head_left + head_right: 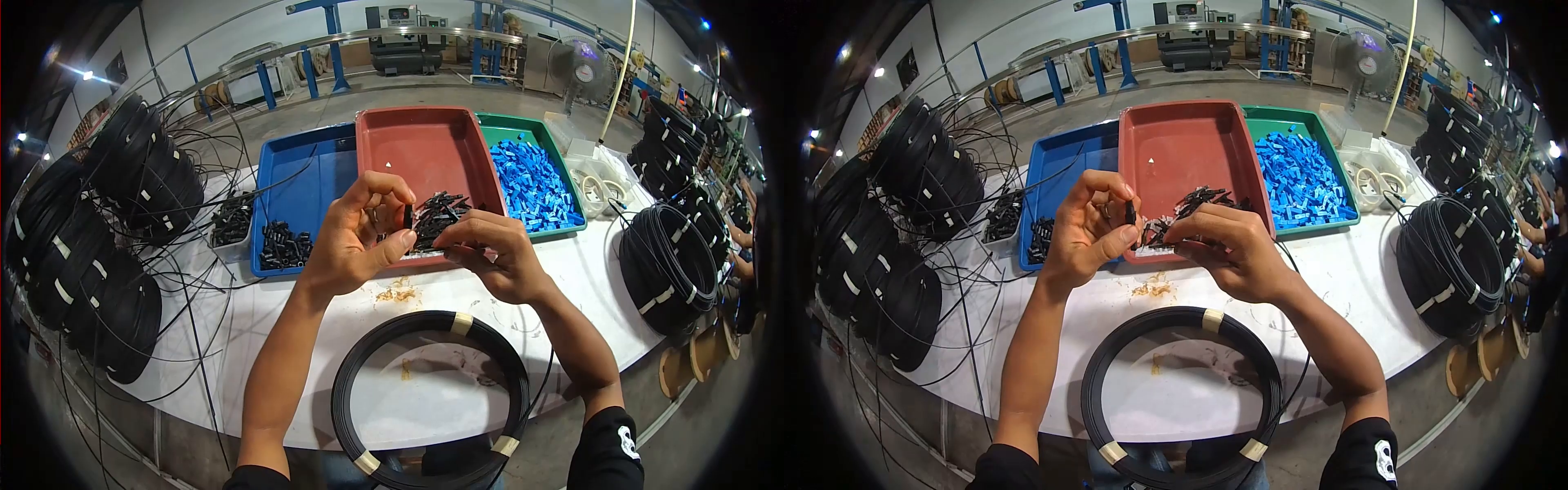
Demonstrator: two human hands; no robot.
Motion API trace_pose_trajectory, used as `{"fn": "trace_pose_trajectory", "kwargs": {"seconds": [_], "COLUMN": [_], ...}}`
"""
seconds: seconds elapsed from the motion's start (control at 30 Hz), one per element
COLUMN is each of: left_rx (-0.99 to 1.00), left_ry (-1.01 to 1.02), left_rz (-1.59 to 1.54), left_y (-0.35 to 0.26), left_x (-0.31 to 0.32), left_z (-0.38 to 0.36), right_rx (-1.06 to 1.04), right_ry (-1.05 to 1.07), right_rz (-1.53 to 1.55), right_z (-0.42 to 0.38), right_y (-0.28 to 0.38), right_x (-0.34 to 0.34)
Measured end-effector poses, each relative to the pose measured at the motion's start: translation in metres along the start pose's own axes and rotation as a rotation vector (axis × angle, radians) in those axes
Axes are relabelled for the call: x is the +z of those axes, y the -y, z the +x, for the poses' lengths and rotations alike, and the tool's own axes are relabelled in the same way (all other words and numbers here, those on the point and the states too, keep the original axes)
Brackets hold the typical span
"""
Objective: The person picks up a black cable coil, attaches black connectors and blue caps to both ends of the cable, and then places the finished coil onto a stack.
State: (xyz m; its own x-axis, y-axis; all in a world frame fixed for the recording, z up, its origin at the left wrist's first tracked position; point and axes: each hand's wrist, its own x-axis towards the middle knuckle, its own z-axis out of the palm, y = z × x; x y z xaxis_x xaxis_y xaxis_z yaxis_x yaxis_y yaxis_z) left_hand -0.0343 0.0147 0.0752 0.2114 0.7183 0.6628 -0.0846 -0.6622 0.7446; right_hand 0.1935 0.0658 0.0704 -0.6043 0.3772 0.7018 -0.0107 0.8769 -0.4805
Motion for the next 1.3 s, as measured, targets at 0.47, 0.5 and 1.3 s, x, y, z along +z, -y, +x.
{"fn": "trace_pose_trajectory", "kwargs": {"seconds": [0.47, 0.5, 1.3], "left_rx": [0.005, 0.004, -0.046], "left_ry": [-0.046, -0.046, -0.107], "left_rz": [0.150, 0.150, 0.075], "left_y": [-0.0021, -0.0026, -0.0004], "left_x": [-0.0027, -0.0029, -0.0003], "left_z": [0.0014, 0.0015, 0.0024], "right_rx": [-0.059, -0.063, -0.049], "right_ry": [0.004, 0.009, 0.070], "right_rz": [0.007, -0.001, 0.030], "right_z": [0.0003, 0.0002, 0.0005], "right_y": [-0.0019, -0.0018, -0.0003], "right_x": [0.0026, 0.0027, 0.0024]}}
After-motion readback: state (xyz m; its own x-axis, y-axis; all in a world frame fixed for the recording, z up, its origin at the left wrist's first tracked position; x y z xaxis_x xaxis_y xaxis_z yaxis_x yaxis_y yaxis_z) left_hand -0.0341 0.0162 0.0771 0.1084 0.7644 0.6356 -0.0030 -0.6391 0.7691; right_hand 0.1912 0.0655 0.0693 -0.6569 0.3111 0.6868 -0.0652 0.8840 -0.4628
